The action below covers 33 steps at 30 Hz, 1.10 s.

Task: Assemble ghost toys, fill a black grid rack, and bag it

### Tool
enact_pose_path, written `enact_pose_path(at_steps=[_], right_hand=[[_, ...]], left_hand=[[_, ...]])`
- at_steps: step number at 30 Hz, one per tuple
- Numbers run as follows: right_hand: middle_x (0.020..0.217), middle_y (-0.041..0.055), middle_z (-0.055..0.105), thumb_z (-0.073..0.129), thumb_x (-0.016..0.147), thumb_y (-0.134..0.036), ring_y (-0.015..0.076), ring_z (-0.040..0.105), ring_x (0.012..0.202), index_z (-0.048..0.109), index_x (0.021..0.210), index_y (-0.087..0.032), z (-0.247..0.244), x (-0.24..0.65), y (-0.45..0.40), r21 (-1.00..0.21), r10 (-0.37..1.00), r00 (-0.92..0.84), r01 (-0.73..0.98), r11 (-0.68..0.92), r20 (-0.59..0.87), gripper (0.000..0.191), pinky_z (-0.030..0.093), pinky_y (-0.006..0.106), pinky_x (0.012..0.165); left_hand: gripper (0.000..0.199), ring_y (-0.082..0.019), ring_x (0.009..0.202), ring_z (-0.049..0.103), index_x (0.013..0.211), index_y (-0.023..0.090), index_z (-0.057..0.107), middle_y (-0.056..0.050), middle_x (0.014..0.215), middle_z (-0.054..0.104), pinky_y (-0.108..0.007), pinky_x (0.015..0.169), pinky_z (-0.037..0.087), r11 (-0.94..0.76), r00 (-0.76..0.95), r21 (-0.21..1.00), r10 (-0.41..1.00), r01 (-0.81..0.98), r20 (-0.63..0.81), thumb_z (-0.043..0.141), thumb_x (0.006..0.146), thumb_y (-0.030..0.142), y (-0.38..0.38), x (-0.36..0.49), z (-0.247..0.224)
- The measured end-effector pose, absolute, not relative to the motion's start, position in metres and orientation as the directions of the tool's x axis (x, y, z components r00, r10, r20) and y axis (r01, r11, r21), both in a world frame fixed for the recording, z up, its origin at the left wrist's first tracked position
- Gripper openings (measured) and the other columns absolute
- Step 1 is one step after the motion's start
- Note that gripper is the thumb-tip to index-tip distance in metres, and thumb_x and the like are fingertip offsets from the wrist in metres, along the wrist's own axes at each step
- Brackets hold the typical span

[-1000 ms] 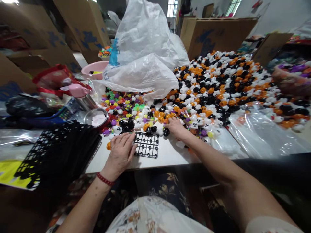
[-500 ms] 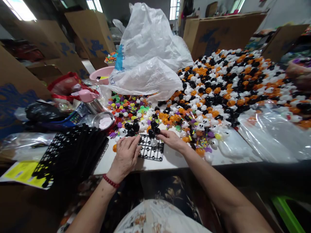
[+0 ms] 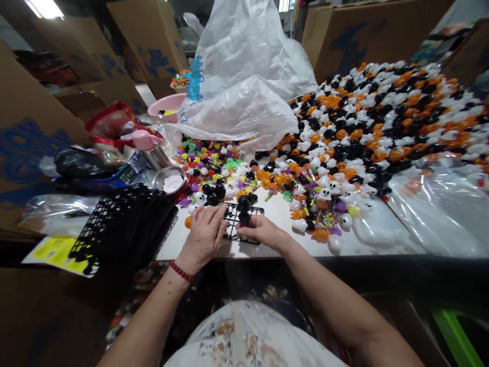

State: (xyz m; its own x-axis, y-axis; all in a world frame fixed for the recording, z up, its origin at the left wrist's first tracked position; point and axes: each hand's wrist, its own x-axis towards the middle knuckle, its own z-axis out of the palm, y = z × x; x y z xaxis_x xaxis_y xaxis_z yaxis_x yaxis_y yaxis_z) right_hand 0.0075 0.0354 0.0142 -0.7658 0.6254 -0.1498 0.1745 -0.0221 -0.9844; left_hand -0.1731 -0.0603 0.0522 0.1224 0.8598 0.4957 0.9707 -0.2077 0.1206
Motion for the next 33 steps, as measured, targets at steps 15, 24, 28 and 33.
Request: enact_pose_path(at_steps=[15, 24, 28, 33], right_hand=[[0.073, 0.0021, 0.064, 0.05, 0.091, -0.024, 0.0164, 0.054, 0.065, 0.058, 0.082, -0.02, 0.019, 0.017, 0.053, -0.641, 0.828, -0.534, 0.577, 0.506, 0.172, 0.013, 0.031, 0.025, 0.059], [0.092, 0.0045, 0.069, 0.053, 0.09, -0.022, 0.0177, 0.062, 0.081, 0.062, 0.09, -0.02, 0.016, 0.015, 0.047, -0.444, 0.81, -0.568, 0.694, 0.567, 0.147, 0.009, 0.032, 0.026, 0.064], [0.095, 0.004, 0.069, 0.053, 0.089, -0.019, 0.0179, 0.062, 0.085, 0.061, 0.096, -0.019, 0.016, 0.014, 0.044, -0.399, 0.812, -0.563, 0.716, 0.573, 0.154, 0.01, 0.034, 0.026, 0.066], [0.093, 0.0054, 0.067, 0.052, 0.087, -0.015, 0.0187, 0.061, 0.085, 0.059, 0.097, -0.017, 0.014, 0.014, 0.04, -0.362, 0.803, -0.574, 0.722, 0.59, 0.162, 0.013, 0.036, 0.027, 0.068]], left_hand=[[0.04, -0.023, 0.114, 0.055, 0.135, 0.017, 0.048, -0.012, 0.121, 0.063, -0.047, 0.111, 0.029, -0.21, 0.128, 0.113, 0.86, 0.971, 0.494, 0.046, 0.095, 0.024, -0.063, -0.171, 0.054], [0.041, -0.025, 0.123, 0.051, 0.134, 0.016, 0.049, -0.013, 0.13, 0.058, -0.048, 0.112, 0.029, -0.207, 0.13, 0.097, 0.849, 0.973, 0.512, 0.05, 0.094, 0.024, -0.062, -0.169, 0.057], [0.042, -0.026, 0.122, 0.051, 0.133, 0.015, 0.05, -0.014, 0.129, 0.059, -0.048, 0.112, 0.03, -0.204, 0.129, 0.088, 0.843, 0.975, 0.522, 0.052, 0.093, 0.025, -0.062, -0.168, 0.056], [0.043, -0.026, 0.122, 0.052, 0.134, 0.017, 0.049, -0.013, 0.129, 0.059, -0.048, 0.112, 0.03, -0.19, 0.114, 0.094, 0.847, 0.977, 0.519, 0.052, 0.093, 0.025, -0.063, -0.167, 0.055]])
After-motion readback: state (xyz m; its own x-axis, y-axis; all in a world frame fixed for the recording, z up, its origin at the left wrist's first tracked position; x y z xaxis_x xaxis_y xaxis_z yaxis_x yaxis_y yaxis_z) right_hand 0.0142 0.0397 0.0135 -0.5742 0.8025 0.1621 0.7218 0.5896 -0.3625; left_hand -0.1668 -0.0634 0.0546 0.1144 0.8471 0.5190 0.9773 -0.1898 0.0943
